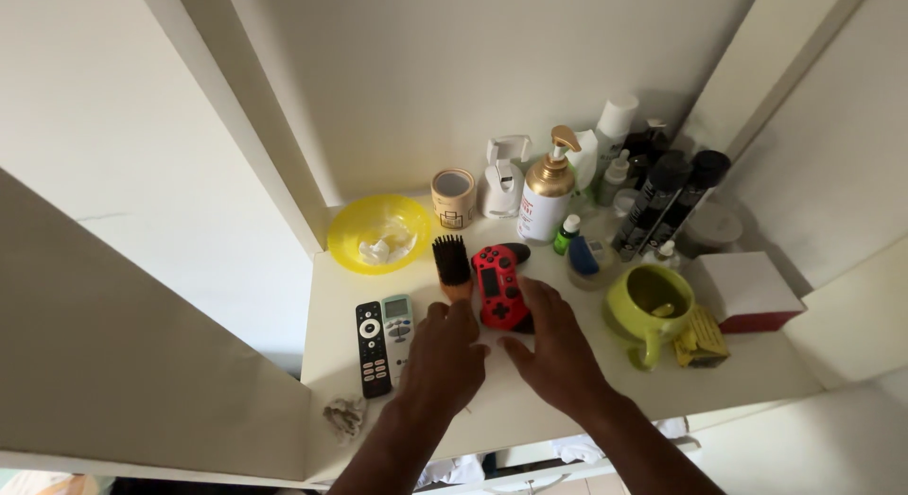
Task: Organizing various items including remotes, a game controller, and a hairbrush on a shelf and bed.
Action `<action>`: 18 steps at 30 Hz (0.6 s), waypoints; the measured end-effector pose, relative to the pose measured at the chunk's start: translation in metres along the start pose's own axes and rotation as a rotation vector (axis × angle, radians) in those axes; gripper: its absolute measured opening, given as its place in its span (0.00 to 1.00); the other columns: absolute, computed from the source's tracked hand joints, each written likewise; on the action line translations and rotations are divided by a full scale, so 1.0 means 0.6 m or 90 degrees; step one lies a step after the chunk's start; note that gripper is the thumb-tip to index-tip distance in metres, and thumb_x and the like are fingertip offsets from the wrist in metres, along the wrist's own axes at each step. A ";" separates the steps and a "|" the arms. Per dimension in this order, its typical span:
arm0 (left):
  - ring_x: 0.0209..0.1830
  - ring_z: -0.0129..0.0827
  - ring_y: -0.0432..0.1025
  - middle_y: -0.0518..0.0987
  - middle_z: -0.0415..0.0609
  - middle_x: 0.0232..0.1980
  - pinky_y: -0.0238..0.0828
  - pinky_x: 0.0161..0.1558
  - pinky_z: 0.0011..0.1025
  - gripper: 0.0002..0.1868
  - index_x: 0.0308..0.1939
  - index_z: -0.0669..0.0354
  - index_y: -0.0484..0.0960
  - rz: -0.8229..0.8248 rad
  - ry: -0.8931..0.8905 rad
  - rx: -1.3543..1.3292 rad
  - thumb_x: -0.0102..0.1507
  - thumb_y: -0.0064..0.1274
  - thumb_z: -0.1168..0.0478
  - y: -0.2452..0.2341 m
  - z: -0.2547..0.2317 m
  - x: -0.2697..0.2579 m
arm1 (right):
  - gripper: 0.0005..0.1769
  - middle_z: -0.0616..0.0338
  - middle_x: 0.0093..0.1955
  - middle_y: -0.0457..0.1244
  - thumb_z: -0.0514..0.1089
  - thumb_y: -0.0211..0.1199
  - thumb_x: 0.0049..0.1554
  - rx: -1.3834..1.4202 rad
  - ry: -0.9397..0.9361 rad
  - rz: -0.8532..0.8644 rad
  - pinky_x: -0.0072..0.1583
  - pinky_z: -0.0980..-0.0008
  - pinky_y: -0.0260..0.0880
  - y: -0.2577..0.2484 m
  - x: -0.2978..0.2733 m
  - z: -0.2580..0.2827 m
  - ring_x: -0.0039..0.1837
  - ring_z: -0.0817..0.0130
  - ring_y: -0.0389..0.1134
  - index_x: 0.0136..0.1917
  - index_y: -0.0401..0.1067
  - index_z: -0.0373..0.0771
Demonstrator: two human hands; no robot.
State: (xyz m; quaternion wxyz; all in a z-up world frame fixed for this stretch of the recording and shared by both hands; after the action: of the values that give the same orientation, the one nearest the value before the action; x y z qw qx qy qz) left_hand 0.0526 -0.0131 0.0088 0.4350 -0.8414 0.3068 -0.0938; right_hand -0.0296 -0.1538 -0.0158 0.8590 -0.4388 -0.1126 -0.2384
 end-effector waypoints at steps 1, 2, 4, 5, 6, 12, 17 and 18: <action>0.54 0.60 0.70 0.73 0.58 0.52 0.70 0.49 0.54 0.19 0.48 0.55 0.71 -0.004 0.009 -0.013 0.58 0.63 0.62 -0.007 -0.003 -0.005 | 0.47 0.45 0.76 0.54 0.44 0.70 0.50 -0.001 0.009 -0.001 0.73 0.55 0.54 -0.002 -0.001 0.003 0.75 0.49 0.55 0.78 0.53 0.38; 0.54 0.60 0.70 0.73 0.58 0.52 0.70 0.49 0.54 0.19 0.48 0.55 0.71 0.000 0.012 -0.014 0.58 0.63 0.62 -0.007 -0.001 -0.007 | 0.47 0.45 0.76 0.54 0.44 0.70 0.50 -0.005 0.013 -0.002 0.73 0.55 0.54 -0.004 -0.003 0.007 0.75 0.49 0.55 0.78 0.53 0.38; 0.51 0.57 0.70 0.72 0.54 0.51 0.68 0.51 0.52 0.25 0.55 0.51 0.70 -0.024 0.046 -0.033 0.57 0.63 0.62 -0.014 -0.001 -0.012 | 0.47 0.45 0.75 0.54 0.43 0.69 0.50 -0.008 0.018 -0.010 0.72 0.55 0.55 -0.009 -0.008 0.017 0.74 0.49 0.55 0.78 0.52 0.38; 0.51 0.57 0.70 0.72 0.54 0.51 0.68 0.51 0.52 0.25 0.55 0.51 0.70 -0.021 0.050 -0.035 0.57 0.63 0.62 -0.017 -0.004 -0.017 | 0.47 0.45 0.75 0.54 0.43 0.69 0.50 -0.012 0.021 -0.011 0.72 0.55 0.55 -0.010 -0.014 0.019 0.74 0.49 0.55 0.78 0.52 0.38; 0.51 0.57 0.71 0.72 0.54 0.52 0.69 0.51 0.52 0.25 0.56 0.51 0.70 -0.010 0.046 -0.040 0.58 0.63 0.61 -0.019 -0.005 -0.022 | 0.48 0.45 0.75 0.54 0.44 0.70 0.50 -0.023 0.047 -0.016 0.72 0.54 0.54 -0.010 -0.020 0.018 0.74 0.48 0.54 0.78 0.52 0.39; 0.63 0.55 0.64 0.61 0.56 0.69 0.71 0.53 0.52 0.31 0.64 0.55 0.64 0.017 0.057 -0.074 0.60 0.62 0.62 -0.044 -0.028 -0.075 | 0.49 0.49 0.78 0.51 0.45 0.69 0.50 -0.033 0.162 -0.031 0.72 0.54 0.55 -0.021 -0.073 0.046 0.77 0.51 0.51 0.79 0.49 0.41; 0.55 0.55 0.66 0.69 0.62 0.61 0.65 0.57 0.49 0.32 0.64 0.64 0.69 -0.168 0.305 -0.032 0.56 0.61 0.63 -0.011 -0.026 -0.117 | 0.48 0.45 0.76 0.52 0.46 0.68 0.50 -0.050 0.166 -0.064 0.71 0.52 0.56 -0.025 -0.127 0.065 0.76 0.49 0.53 0.79 0.50 0.39; 0.53 0.54 0.67 0.73 0.59 0.57 0.66 0.56 0.48 0.29 0.62 0.62 0.72 -0.138 0.329 -0.034 0.57 0.61 0.63 0.005 -0.022 -0.122 | 0.46 0.44 0.75 0.53 0.45 0.66 0.51 -0.052 0.133 -0.076 0.71 0.52 0.57 -0.026 -0.137 0.071 0.75 0.49 0.54 0.78 0.50 0.37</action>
State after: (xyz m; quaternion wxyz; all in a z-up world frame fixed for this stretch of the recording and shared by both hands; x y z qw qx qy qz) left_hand -0.0126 0.0205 0.0227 0.3073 -0.8288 0.3181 -0.3427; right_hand -0.1077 -0.1012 -0.0130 0.8317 -0.4389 -0.0387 -0.3378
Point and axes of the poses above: each hand's wrist, its own x-axis towards the middle knuckle, its own y-axis out of the palm, z = x × y, the point moved 6 cm from there along x, towards the middle knuckle
